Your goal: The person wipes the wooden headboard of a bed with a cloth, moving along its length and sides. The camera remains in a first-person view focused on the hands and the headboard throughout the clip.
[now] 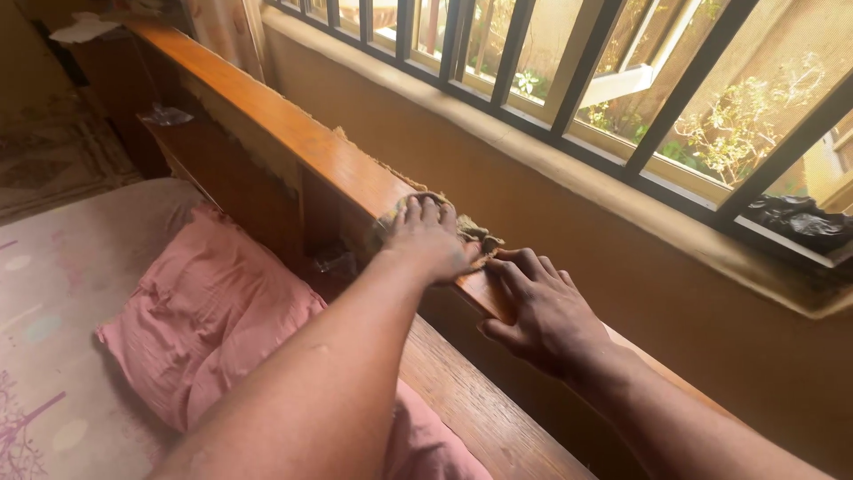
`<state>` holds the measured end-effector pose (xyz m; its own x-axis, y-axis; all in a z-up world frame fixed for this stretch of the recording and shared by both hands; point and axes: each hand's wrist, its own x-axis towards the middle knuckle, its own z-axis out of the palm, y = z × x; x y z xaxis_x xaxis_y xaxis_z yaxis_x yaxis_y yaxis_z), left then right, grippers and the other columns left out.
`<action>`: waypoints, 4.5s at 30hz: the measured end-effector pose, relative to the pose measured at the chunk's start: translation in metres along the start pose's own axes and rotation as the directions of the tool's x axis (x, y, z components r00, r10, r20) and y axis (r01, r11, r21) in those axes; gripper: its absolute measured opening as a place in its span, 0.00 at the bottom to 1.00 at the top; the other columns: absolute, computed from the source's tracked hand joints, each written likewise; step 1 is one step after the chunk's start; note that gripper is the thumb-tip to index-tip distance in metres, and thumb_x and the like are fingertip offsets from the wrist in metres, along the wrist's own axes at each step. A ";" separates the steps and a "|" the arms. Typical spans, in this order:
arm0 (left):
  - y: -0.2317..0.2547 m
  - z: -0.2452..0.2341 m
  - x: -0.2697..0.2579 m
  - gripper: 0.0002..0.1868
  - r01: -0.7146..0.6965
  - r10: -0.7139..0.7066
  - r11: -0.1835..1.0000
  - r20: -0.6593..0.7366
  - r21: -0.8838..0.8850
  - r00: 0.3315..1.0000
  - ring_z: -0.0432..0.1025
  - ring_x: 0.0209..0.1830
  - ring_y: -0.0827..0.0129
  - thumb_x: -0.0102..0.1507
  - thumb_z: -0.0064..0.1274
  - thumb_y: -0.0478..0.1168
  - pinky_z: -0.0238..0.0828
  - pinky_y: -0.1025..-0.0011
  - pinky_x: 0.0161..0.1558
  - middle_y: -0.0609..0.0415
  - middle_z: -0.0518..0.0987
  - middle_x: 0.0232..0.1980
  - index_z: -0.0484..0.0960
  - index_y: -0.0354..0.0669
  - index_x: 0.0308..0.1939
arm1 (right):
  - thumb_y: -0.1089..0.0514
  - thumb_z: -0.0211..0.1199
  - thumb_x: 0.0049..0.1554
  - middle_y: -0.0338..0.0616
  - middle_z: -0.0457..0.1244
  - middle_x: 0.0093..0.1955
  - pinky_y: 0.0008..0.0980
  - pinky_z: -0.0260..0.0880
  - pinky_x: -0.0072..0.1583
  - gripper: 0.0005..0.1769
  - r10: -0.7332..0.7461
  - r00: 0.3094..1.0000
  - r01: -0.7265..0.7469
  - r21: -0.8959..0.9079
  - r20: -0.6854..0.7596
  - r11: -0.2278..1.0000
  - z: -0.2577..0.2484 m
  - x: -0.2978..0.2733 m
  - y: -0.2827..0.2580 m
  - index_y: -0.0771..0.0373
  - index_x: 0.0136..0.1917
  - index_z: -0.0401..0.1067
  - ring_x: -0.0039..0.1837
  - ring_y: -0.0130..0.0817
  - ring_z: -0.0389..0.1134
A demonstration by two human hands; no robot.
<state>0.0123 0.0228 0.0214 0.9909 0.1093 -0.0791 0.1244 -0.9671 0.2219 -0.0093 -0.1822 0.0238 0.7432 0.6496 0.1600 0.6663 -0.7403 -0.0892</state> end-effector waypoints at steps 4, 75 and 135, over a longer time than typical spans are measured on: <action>-0.016 -0.002 0.011 0.47 0.016 -0.016 1.000 -0.055 -0.002 0.998 0.41 0.84 0.41 0.67 0.29 0.68 0.36 0.47 0.79 0.35 0.51 0.82 0.53 0.39 0.80 | 0.36 0.69 0.45 0.40 0.55 0.70 0.49 0.65 0.63 0.45 -0.053 0.999 0.053 -0.018 -0.008 0.998 0.002 -0.001 0.005 0.50 0.72 0.63 0.73 0.46 0.58; -0.072 -0.023 0.042 0.43 0.251 -0.251 0.968 -0.033 -0.007 0.967 0.33 0.84 0.39 0.70 0.27 0.63 0.29 0.47 0.79 0.33 0.44 0.82 0.47 0.36 0.80 | 0.31 0.62 0.51 0.44 0.53 0.71 0.45 0.65 0.60 0.37 -0.067 0.997 0.063 0.101 0.034 0.993 0.020 0.118 -0.044 0.54 0.64 0.62 0.75 0.45 0.56; -0.212 -0.008 0.172 0.42 0.360 -0.336 0.933 -0.336 0.009 0.880 0.50 0.73 0.34 0.67 0.36 0.63 0.43 0.38 0.70 0.29 0.56 0.76 0.61 0.33 0.73 | 0.16 0.66 0.45 0.42 0.55 0.72 0.51 0.69 0.62 0.52 -0.054 0.997 0.057 0.042 -0.062 0.997 0.072 0.147 -0.017 0.52 0.67 0.63 0.67 0.47 0.63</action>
<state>0.1571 0.2490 -0.0311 0.8474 0.4986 0.1823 0.4724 -0.8649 0.1698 0.0929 -0.0616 -0.0224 0.7009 0.6768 0.2251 0.7094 -0.6943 -0.1213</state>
